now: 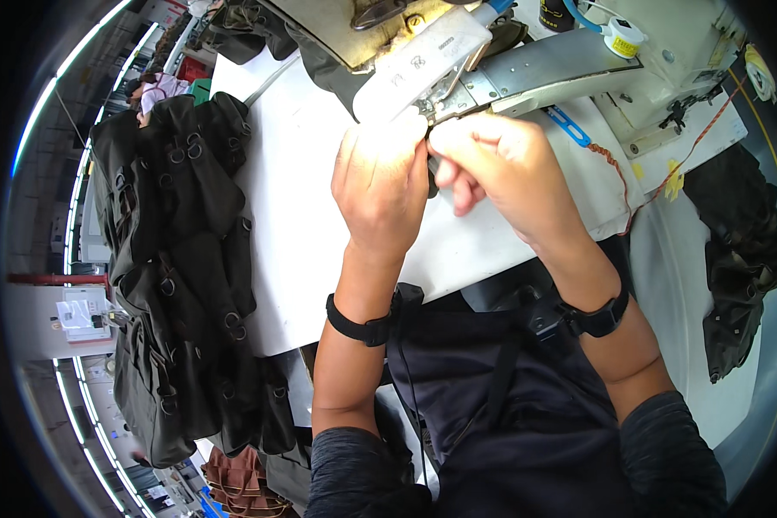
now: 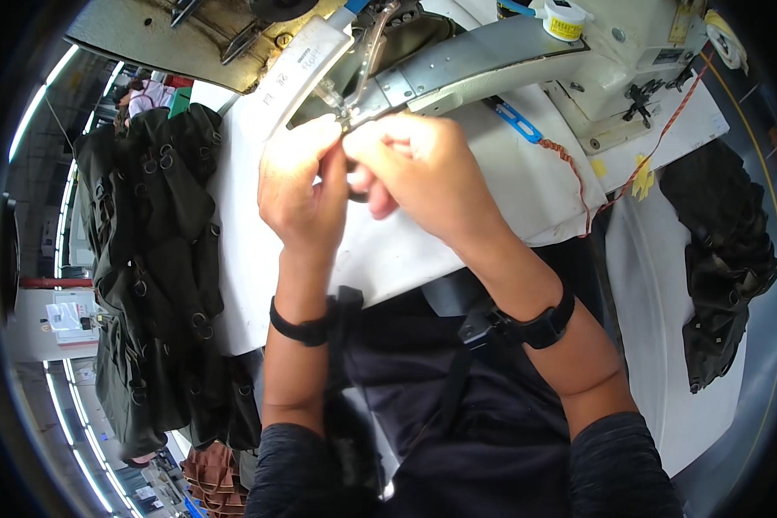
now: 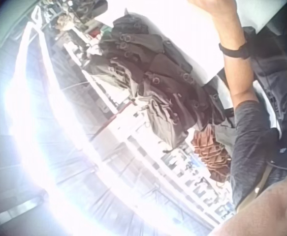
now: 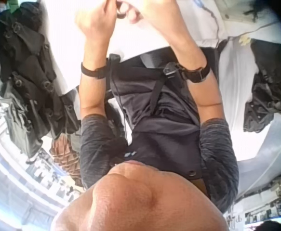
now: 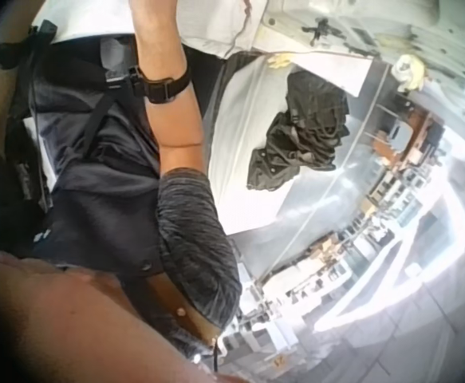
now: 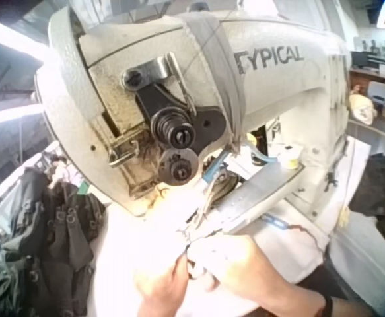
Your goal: Sewing and inspecting components of olive green canvas bags using an industrial sewing machine.
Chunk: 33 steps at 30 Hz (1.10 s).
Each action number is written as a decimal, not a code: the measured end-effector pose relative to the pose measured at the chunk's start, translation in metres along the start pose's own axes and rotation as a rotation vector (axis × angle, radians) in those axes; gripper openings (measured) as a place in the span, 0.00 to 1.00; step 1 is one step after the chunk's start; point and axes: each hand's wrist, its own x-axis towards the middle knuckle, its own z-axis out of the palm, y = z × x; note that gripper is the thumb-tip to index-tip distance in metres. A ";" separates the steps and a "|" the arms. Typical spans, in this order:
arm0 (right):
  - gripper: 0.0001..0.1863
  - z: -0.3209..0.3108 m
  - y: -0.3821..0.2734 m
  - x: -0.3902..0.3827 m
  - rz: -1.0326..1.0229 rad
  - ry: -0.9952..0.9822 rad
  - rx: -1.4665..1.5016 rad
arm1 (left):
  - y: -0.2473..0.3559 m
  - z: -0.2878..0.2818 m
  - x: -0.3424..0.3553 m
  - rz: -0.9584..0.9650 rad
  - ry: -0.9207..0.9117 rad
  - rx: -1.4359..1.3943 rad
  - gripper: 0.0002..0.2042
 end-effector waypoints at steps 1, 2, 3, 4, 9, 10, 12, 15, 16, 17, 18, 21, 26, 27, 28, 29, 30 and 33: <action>0.12 -0.006 0.003 -0.001 0.097 -0.020 -0.120 | -0.001 0.000 0.000 0.005 0.001 0.005 0.15; 0.13 -0.012 0.007 -0.002 0.155 -0.070 -0.199 | -0.001 0.000 0.000 -0.011 -0.001 0.016 0.14; 0.14 -0.017 0.013 -0.004 0.181 -0.128 -0.247 | -0.001 -0.001 0.000 -0.007 -0.006 0.026 0.13; 0.15 -0.022 0.018 -0.005 0.177 -0.139 -0.477 | -0.001 -0.001 0.000 -0.001 -0.012 0.035 0.13; 0.17 -0.035 0.042 0.001 0.268 -0.117 -0.694 | -0.003 -0.002 0.002 -0.041 -0.047 0.037 0.12; 0.17 -0.037 0.044 0.001 0.322 -0.098 -0.625 | -0.004 -0.002 0.003 -0.046 -0.049 0.034 0.12; 0.17 -0.040 0.045 0.002 0.362 -0.089 -0.592 | -0.004 -0.002 0.004 -0.039 -0.044 0.033 0.12; 0.17 -0.041 0.040 0.002 0.362 -0.114 -0.561 | -0.004 -0.001 0.004 -0.051 -0.040 0.029 0.12; 0.17 -0.041 0.038 0.000 0.353 -0.133 -0.545 | -0.004 -0.001 0.003 -0.065 -0.040 0.016 0.12; 0.16 -0.041 0.035 -0.001 0.342 -0.156 -0.548 | -0.003 -0.001 0.003 -0.078 -0.050 0.027 0.12; 0.16 -0.041 0.031 -0.004 0.330 -0.181 -0.542 | -0.003 -0.001 0.002 -0.093 -0.060 0.025 0.12; 0.13 -0.040 0.011 -0.011 0.177 -0.180 -0.555 | -0.001 -0.001 0.000 -0.131 -0.071 0.020 0.13; 0.10 -0.045 -0.036 -0.012 -0.198 -0.037 -0.761 | -0.008 -0.020 0.003 -0.079 -0.205 -0.016 0.15; 0.10 -0.043 -0.043 -0.008 -0.294 0.005 -0.802 | -0.013 -0.027 0.005 -0.051 -0.244 -0.005 0.17; 0.10 -0.041 -0.050 -0.004 -0.324 0.073 -0.854 | -0.018 -0.035 0.008 -0.021 -0.283 0.006 0.20; 0.11 -0.038 -0.055 0.001 -0.316 0.051 -0.744 | -0.024 -0.042 0.010 -0.002 -0.345 0.019 0.26; 0.11 -0.035 -0.058 0.005 -0.296 -0.002 -0.668 | -0.032 -0.048 0.013 0.028 -0.406 0.040 0.27; 0.13 -0.027 -0.064 0.021 -0.073 -0.136 -0.411 | -0.060 -0.055 0.023 0.139 -0.554 0.137 0.30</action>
